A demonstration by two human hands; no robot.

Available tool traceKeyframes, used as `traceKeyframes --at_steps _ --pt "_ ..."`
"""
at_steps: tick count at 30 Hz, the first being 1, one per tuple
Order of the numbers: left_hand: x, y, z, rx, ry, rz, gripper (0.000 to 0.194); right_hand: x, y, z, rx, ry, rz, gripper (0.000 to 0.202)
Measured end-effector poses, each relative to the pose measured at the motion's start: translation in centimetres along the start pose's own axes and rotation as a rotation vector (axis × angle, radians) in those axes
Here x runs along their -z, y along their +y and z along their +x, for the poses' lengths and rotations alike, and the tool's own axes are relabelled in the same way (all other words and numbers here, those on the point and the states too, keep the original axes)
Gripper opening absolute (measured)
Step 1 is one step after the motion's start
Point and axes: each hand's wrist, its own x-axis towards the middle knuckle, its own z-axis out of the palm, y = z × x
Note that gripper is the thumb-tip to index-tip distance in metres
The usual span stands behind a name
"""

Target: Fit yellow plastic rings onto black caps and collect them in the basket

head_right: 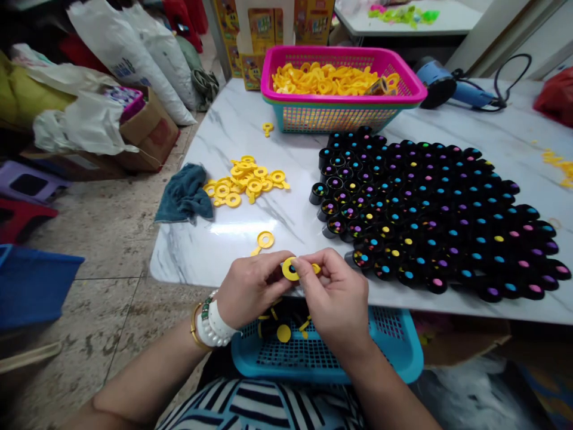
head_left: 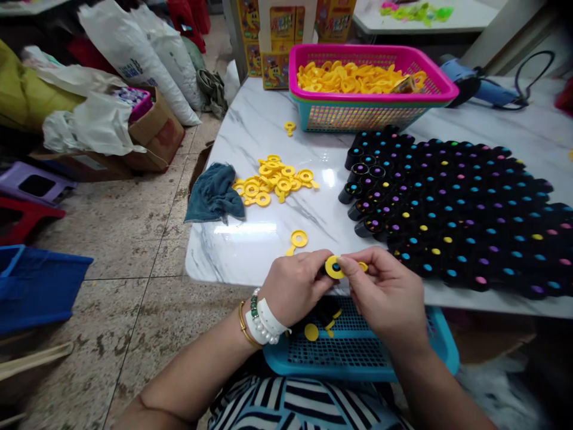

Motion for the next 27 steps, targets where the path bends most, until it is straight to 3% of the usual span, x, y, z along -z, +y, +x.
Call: traceKeyframes --at_steps 7,14,19,24,27 --pt "0.0 0.2 0.0 0.014 0.067 0.0 0.016 0.1 0.1 0.2 -0.034 -0.014 0.024 0.024" --pt "1.4 0.8 0.7 0.183 -0.026 -0.254 0.019 -0.2 0.4 0.1 -0.031 -0.055 0.068 0.024" --pt "0.6 1.1 0.4 0.238 -0.015 -0.244 0.022 -0.4 0.8 0.1 0.044 -0.037 -0.003 0.024" --pt "-0.7 1.1 -1.0 0.078 0.132 -0.108 0.028 -0.4 0.9 -0.1 0.123 -0.014 0.003 0.021" --pt "-1.0 0.8 -1.3 0.002 0.184 -0.02 0.03 0.1 1.3 -0.5 0.115 -0.05 0.137 0.027"
